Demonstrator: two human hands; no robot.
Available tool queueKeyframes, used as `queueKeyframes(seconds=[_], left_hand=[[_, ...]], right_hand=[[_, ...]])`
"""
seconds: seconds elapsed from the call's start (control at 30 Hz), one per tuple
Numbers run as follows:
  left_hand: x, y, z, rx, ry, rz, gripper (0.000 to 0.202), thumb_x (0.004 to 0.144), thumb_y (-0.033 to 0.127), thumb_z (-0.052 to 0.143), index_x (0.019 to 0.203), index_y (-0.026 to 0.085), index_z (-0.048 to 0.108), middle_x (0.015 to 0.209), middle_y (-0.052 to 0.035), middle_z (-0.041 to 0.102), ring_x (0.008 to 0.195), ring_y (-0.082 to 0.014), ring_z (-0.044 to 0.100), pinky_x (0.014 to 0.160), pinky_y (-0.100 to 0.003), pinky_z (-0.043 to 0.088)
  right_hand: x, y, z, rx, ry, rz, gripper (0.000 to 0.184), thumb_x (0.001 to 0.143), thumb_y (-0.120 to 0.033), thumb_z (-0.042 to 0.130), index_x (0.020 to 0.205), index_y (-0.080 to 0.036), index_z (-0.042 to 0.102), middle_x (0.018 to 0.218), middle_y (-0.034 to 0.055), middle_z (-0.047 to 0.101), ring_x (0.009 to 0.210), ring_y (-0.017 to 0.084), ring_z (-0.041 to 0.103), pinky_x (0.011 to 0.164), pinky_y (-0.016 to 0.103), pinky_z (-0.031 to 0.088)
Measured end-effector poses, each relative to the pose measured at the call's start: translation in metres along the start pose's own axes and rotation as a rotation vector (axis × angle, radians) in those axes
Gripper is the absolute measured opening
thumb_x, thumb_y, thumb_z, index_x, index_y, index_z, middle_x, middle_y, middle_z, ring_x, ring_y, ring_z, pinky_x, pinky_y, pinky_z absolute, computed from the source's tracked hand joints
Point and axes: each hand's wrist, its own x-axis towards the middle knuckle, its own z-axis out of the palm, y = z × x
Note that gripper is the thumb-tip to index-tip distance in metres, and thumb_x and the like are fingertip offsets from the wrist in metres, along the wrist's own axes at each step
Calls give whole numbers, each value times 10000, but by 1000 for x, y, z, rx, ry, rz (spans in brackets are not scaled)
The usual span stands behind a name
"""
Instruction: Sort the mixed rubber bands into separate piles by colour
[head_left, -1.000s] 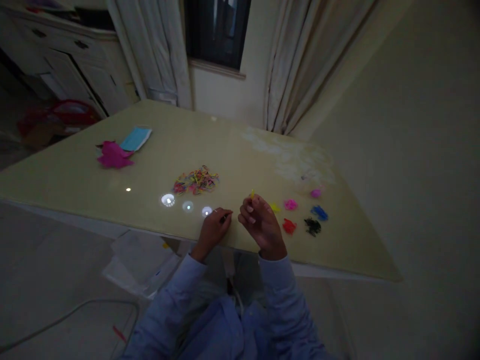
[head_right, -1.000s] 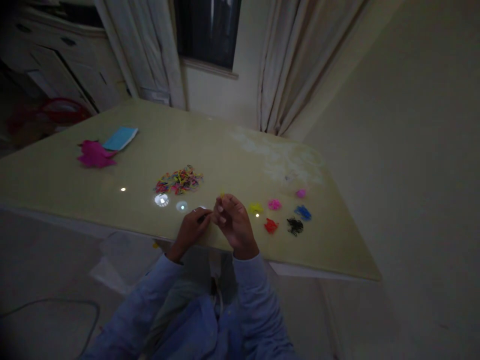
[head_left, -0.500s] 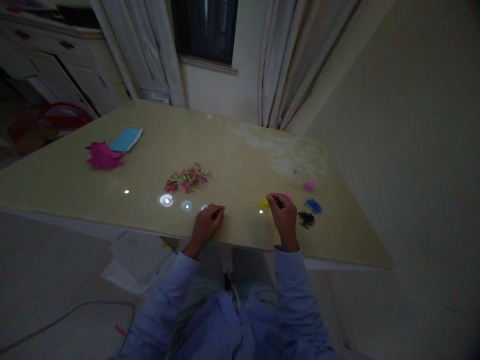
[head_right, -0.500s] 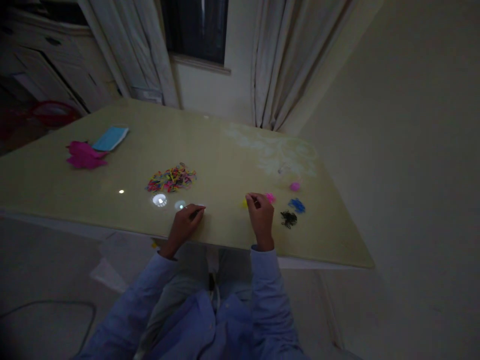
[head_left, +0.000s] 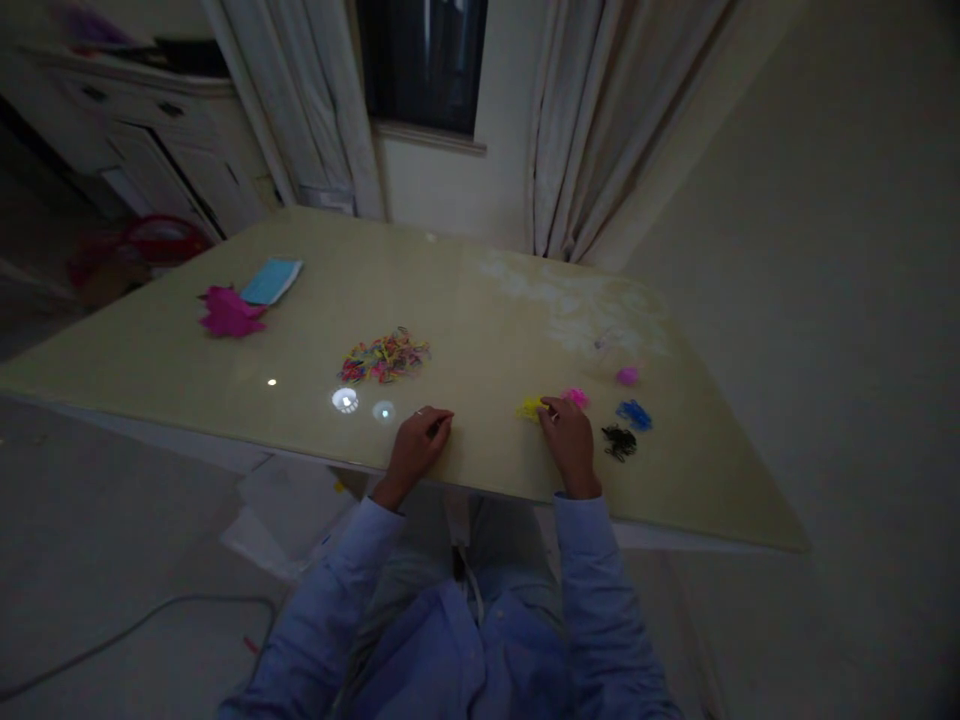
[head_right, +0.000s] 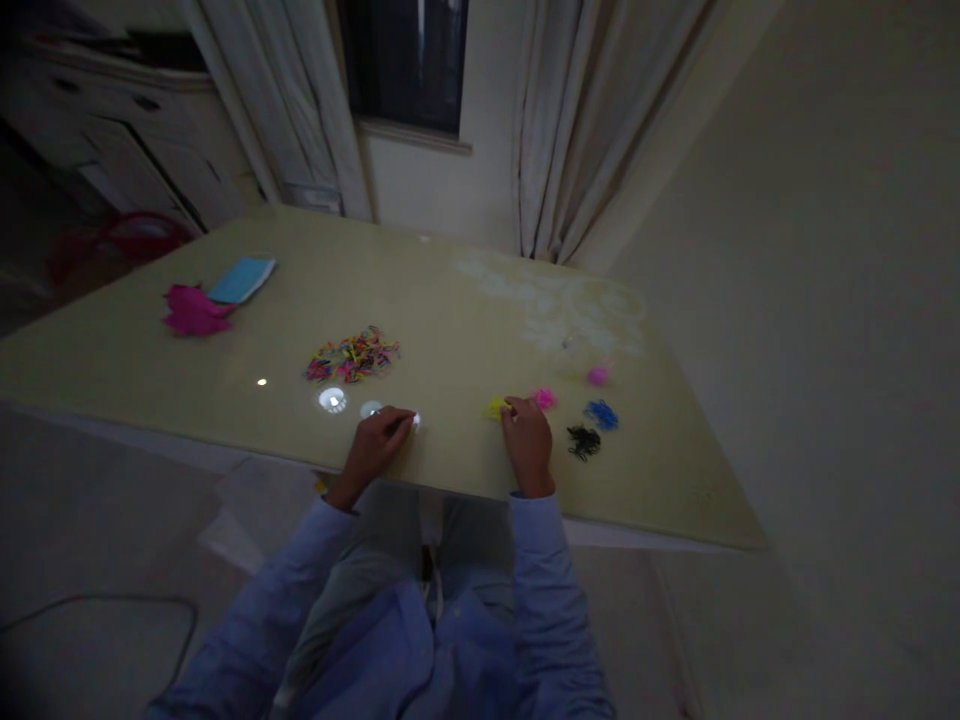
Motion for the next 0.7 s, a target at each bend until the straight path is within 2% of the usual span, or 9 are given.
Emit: queueKeyframes(seconds=[0.13, 0.23, 0.3, 0.4, 0.5, 0.57, 0.7], left_hand=[[0, 2, -1, -31, 20, -2, 185, 896, 259, 530, 903, 169, 691, 860, -56, 708, 801, -156, 644, 737, -272, 485], [2, 1, -6, -31, 74, -32, 193, 891, 277, 535, 904, 168, 694, 856, -53, 707, 792, -151, 642, 739, -268, 490], [7, -4, -14, 38, 115, -75, 198, 880, 278, 537, 924, 166, 695, 858, -53, 702, 781, -153, 633, 739, -273, 491], [18, -18, -36, 230, 142, -187, 238, 849, 258, 546, 1010, 155, 688, 908, -64, 695, 812, -171, 628, 780, -295, 493], [33, -35, -64, 434, 113, -322, 300, 840, 275, 554, 1074, 136, 680, 984, -91, 697, 890, -205, 630, 833, -317, 484], [42, -42, -78, 525, 65, -363, 308, 869, 309, 527, 1064, 139, 693, 1033, -105, 700, 952, -222, 626, 862, -318, 474], [53, -44, -90, 580, -38, -408, 315, 909, 350, 480, 988, 172, 727, 1036, -87, 715, 967, -225, 635, 832, -302, 474]], right_hand=[[-17, -20, 2, 157, 3, -81, 291, 926, -331, 496, 958, -148, 720, 865, 96, 680, 725, 185, 594, 714, 313, 464], [-34, -38, 13, 268, -90, -190, 267, 941, -308, 491, 963, -161, 713, 868, 86, 681, 753, 180, 613, 725, 300, 477], [-45, -45, 21, 293, -157, -247, 253, 947, -287, 487, 973, -169, 710, 874, 82, 682, 779, 185, 625, 731, 301, 484], [-53, -45, 28, 293, -199, -291, 240, 949, -274, 490, 968, -180, 710, 881, 80, 682, 817, 196, 635, 744, 311, 492], [-55, -41, 30, 323, -185, -287, 226, 946, -271, 497, 959, -184, 705, 877, 77, 678, 817, 194, 638, 743, 308, 501], [-54, -39, 29, 337, -181, -283, 217, 944, -270, 501, 952, -184, 701, 873, 75, 678, 812, 193, 640, 743, 308, 504], [-54, -38, 29, 333, -180, -291, 212, 942, -273, 503, 942, -186, 697, 872, 75, 680, 813, 197, 640, 749, 314, 505]])
